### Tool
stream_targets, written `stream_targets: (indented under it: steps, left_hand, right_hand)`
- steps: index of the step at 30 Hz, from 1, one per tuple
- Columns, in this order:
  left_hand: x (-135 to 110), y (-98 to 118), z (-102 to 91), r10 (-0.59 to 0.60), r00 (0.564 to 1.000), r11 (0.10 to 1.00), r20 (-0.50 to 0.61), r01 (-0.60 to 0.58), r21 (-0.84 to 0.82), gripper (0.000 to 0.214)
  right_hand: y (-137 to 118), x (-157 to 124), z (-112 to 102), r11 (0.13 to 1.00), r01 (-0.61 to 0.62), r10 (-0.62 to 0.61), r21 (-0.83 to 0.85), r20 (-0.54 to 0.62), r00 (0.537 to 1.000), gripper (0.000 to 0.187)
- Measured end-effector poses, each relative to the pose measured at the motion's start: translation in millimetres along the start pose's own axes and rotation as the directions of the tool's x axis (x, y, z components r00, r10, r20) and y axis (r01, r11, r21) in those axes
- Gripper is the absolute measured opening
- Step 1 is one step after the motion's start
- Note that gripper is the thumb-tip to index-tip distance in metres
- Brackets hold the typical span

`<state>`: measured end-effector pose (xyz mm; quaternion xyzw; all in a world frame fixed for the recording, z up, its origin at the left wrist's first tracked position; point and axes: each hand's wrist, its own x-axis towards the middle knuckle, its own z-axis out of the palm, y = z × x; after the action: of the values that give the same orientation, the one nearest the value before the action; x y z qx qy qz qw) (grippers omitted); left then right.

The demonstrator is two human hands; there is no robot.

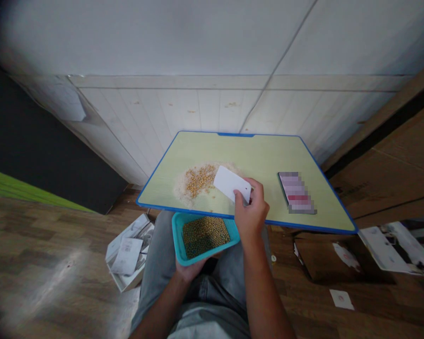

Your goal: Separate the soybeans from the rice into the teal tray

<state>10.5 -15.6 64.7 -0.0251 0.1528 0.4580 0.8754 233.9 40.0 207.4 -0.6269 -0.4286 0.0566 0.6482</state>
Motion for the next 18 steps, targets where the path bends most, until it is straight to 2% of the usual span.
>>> stream_targets:
  steps: [5, 11, 18]
  left_hand:
    - [0, 0, -2.2, 0.012, 0.999, 1.0, 0.04, -0.013, 0.008, 0.061]
    - [0, 2, -9.5, 0.0, 0.999, 1.0, 0.033, 0.0, 0.003, 0.064]
    - [0, 1, -6.4, 0.003, 0.999, 1.0, 0.052, -0.005, 0.028, 0.062]
  right_hand:
    - [-5, -1, 0, 1.0, 0.027, -0.028, 0.009, 0.033, 0.999, 0.035]
    - [-7, -1, -5, 0.999, 0.037, -0.037, 0.03, 0.002, 0.999, 0.035]
    - [-1, 5, 8, 0.998, 0.054, -0.057, 0.035, 0.075, 0.996, 0.034]
